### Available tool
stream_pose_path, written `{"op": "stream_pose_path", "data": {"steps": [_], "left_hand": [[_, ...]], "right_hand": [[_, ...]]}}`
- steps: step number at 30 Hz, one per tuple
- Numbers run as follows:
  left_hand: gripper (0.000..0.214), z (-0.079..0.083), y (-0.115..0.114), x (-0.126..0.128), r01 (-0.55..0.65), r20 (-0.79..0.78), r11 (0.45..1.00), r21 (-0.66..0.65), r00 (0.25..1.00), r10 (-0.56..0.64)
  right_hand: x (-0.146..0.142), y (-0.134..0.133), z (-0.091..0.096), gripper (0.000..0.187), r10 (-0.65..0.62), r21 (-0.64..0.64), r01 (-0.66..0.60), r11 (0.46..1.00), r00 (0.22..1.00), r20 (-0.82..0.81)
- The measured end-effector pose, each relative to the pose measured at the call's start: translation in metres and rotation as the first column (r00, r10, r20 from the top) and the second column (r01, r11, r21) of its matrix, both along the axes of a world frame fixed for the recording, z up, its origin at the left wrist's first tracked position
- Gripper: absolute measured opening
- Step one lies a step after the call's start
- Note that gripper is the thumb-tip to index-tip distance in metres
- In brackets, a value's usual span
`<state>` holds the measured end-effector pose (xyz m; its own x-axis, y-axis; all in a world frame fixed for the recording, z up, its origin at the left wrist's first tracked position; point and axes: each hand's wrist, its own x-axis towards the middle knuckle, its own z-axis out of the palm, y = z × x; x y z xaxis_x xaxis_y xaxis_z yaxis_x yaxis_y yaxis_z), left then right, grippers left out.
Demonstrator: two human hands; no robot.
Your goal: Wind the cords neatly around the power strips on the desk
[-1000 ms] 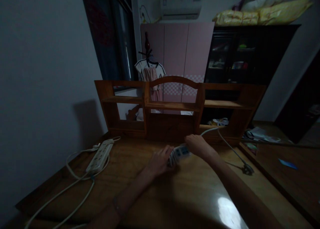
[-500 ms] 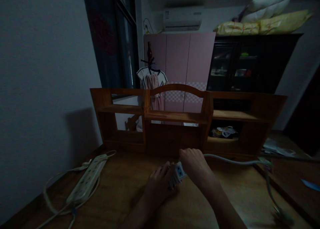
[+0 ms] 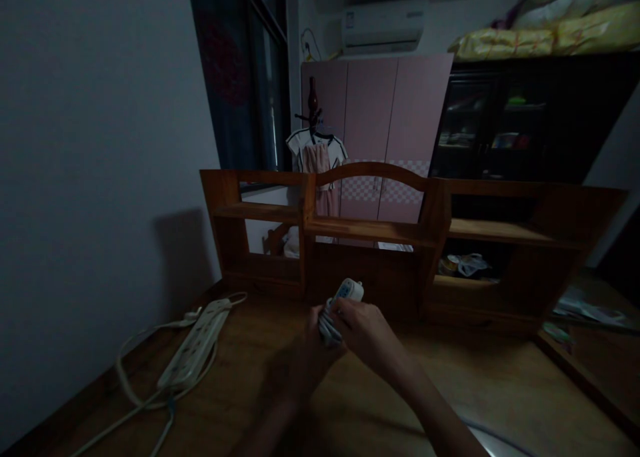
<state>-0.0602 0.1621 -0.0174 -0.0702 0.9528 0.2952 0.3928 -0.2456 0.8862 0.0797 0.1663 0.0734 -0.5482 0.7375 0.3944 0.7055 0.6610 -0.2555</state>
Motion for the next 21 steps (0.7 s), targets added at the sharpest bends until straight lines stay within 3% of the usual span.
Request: {"op": "stream_pose_path", "data": {"steps": [6,13,15,18,21], "left_hand": [[0.096,0.002,0.01,-0.015,0.01,-0.105,0.986,0.164,0.994,0.007],[0.062,0.003,0.013,-0.007,0.057,0.178,0.961,0.269,0.978,-0.108],[0.064,0.001,0.015,-0.007,0.056,0.357,0.976,0.208,0.925,-0.129],[0.068,-0.004,0.021,-0.012,0.113,0.617,0.99,0.087,0.774,-0.143],[0.055,-0.009,0.026,-0.017,0.181,0.702,0.983,0.015,0.699,-0.139]], "right_hand": [[0.012,0.007,0.004,0.017,0.132,-0.14,-0.167,0.976,0.964,-0.231],[0.029,0.014,0.011,0.023,0.204,-0.211,-0.29,0.934,0.913,-0.353],[0.03,0.014,0.012,0.025,0.214,-0.222,-0.305,0.926,0.909,-0.357],[0.029,0.014,0.011,0.03,0.226,-0.239,-0.321,0.916,0.908,-0.353],[0.027,0.019,0.008,0.039,0.243,-0.258,-0.34,0.905,0.907,-0.343]]}}
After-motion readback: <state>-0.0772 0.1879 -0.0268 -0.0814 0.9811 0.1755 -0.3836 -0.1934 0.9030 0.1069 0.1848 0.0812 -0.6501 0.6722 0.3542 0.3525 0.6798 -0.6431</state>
